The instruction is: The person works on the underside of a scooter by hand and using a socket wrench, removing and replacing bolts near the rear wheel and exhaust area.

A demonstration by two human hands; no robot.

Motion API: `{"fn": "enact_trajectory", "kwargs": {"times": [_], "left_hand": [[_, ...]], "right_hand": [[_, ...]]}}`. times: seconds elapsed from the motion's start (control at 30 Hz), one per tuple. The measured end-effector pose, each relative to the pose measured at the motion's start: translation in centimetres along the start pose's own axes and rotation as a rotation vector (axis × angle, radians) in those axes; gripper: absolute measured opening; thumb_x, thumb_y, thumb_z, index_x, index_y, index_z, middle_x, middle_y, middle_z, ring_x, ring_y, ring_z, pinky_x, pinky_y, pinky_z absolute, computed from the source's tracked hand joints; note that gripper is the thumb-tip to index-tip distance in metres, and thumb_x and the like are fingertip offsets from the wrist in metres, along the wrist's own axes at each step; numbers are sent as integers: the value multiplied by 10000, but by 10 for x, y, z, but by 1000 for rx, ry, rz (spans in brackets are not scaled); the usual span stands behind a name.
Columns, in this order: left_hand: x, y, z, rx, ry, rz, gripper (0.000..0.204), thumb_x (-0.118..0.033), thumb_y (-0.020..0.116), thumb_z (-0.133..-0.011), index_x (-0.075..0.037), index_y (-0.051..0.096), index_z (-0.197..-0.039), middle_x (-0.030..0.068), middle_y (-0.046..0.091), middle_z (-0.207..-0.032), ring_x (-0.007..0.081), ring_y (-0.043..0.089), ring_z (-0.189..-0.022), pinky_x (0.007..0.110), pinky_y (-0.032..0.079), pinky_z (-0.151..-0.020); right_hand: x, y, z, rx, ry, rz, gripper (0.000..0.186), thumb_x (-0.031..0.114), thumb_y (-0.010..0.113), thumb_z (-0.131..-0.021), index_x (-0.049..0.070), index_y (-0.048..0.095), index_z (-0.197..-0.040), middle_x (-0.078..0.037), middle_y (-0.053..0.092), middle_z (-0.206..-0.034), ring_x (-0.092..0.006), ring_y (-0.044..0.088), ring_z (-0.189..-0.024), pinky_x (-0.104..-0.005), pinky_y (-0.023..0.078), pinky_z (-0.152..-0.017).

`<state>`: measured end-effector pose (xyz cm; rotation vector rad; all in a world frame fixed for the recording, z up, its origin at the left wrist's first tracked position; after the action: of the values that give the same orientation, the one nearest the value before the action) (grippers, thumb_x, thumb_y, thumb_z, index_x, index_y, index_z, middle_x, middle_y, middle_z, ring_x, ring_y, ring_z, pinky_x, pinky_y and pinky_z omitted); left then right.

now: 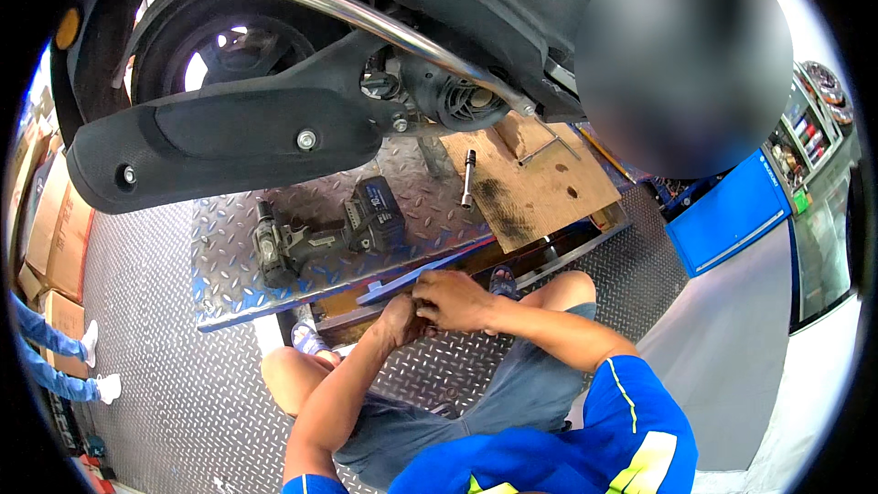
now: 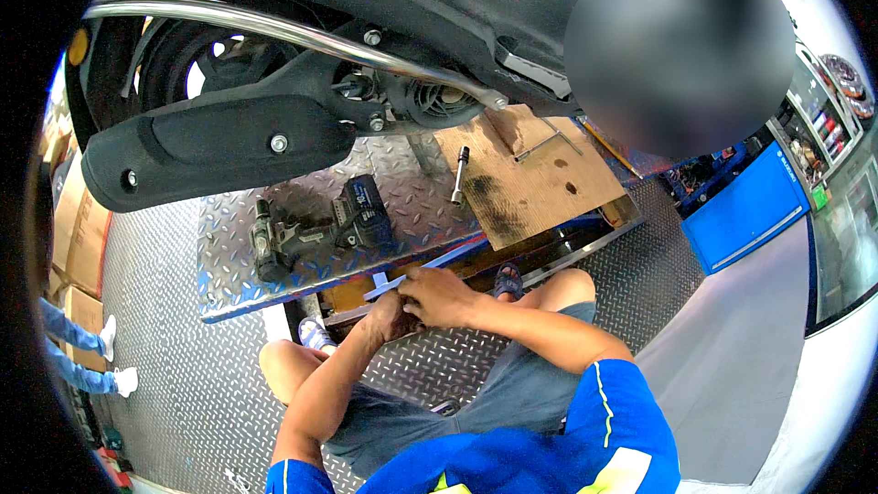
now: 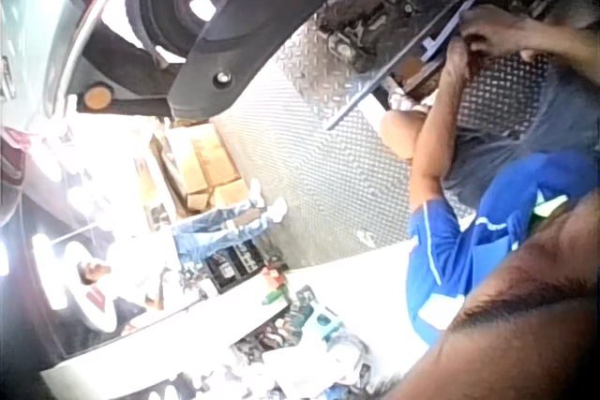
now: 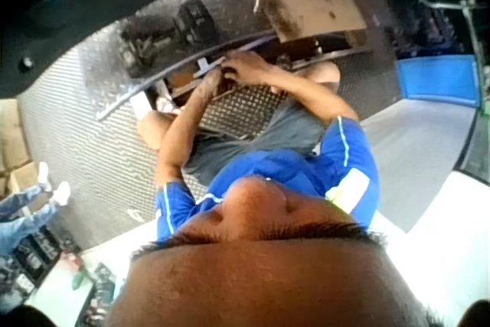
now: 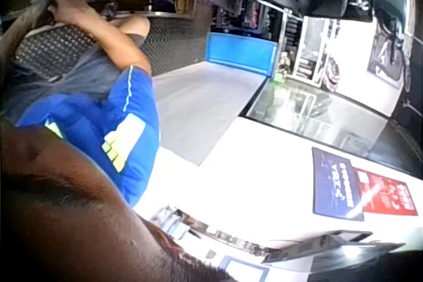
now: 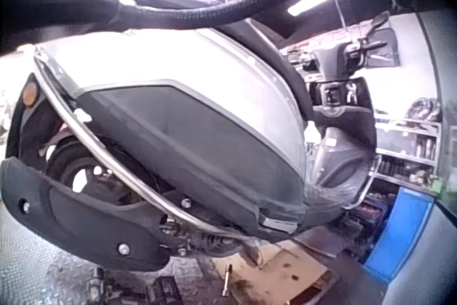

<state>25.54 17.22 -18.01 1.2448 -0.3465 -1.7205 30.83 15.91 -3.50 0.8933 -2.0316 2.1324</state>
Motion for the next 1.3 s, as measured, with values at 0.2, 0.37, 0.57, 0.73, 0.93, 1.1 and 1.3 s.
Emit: {"fn": "enact_trajectory", "kwargs": {"times": [0.2,0.37,0.57,0.73,0.93,1.1,1.3], "left_hand": [[1,-54,-11,-387,159,-428,245,-270,581,-1049,-53,597,-1160,101,692,-825,220,650,-658,372,493,-510],[5,-45,-21,-320,111,-489,150,-36,541,-901,42,661,-947,120,674,-768,208,644,-623,346,514,-499],[-5,-53,-39,-284,292,-891,181,48,499,-830,39,666,-896,91,632,-715,185,590,-579,320,476,-507],[-6,-68,-42,-285,514,-1120,181,26,540,-829,26,720,-853,97,669,-730,190,600,-616,336,458,-545],[-9,-66,-28,-311,421,-1067,176,28,568,-788,42,734,-846,124,705,-749,198,626,-676,364,483,-606],[-14,-46,-46,-235,523,-1259,135,23,580,-784,45,708,-823,118,700,-755,197,630,-686,373,488,-603],[-17,-56,-39,-257,572,-1171,116,2,597,-814,28,710,-808,139,692,-710,195,624,-584,346,487,-547]], "right_hand": [[-119,-121,13,-428,390,68,225,227,758,-880,43,726,-1006,-194,713,-1029,-408,677,-989,-478,537,-852],[-245,-196,3,-572,770,299,344,295,780,-849,-30,709,-937,-257,726,-963,-406,711,-922,-467,544,-839],[-344,-186,-23,-259,901,327,396,287,679,-818,-44,756,-1022,-286,712,-1138,-390,690,-1114,-435,550,-949],[-370,-188,-38,-301,989,322,420,285,679,-772,-56,760,-1003,-295,708,-1145,-377,707,-1086,-420,558,-932],[-372,-183,-31,-278,1022,149,371,285,764,-741,-62,743,-871,-238,739,-900,-327,728,-803,-416,567,-693],[-387,-202,-24,-246,1080,319,401,347,670,-764,56,801,-1006,-193,750,-1131,-321,727,-1046,-383,574,-870],[-389,-205,19,-754,1028,-772,197,178,657,-891,-4,645,-967,-93,628,-783,-179,535,-568,-331,448,-509]]}}
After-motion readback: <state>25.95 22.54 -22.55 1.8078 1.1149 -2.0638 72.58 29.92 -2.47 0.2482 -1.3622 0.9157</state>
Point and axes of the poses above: each hand's wrist, its own z-axis away from the middle knuckle, its own y-axis out of the palm, x = y × z, the point moved 8 cm from there along -z, towards the middle knuckle
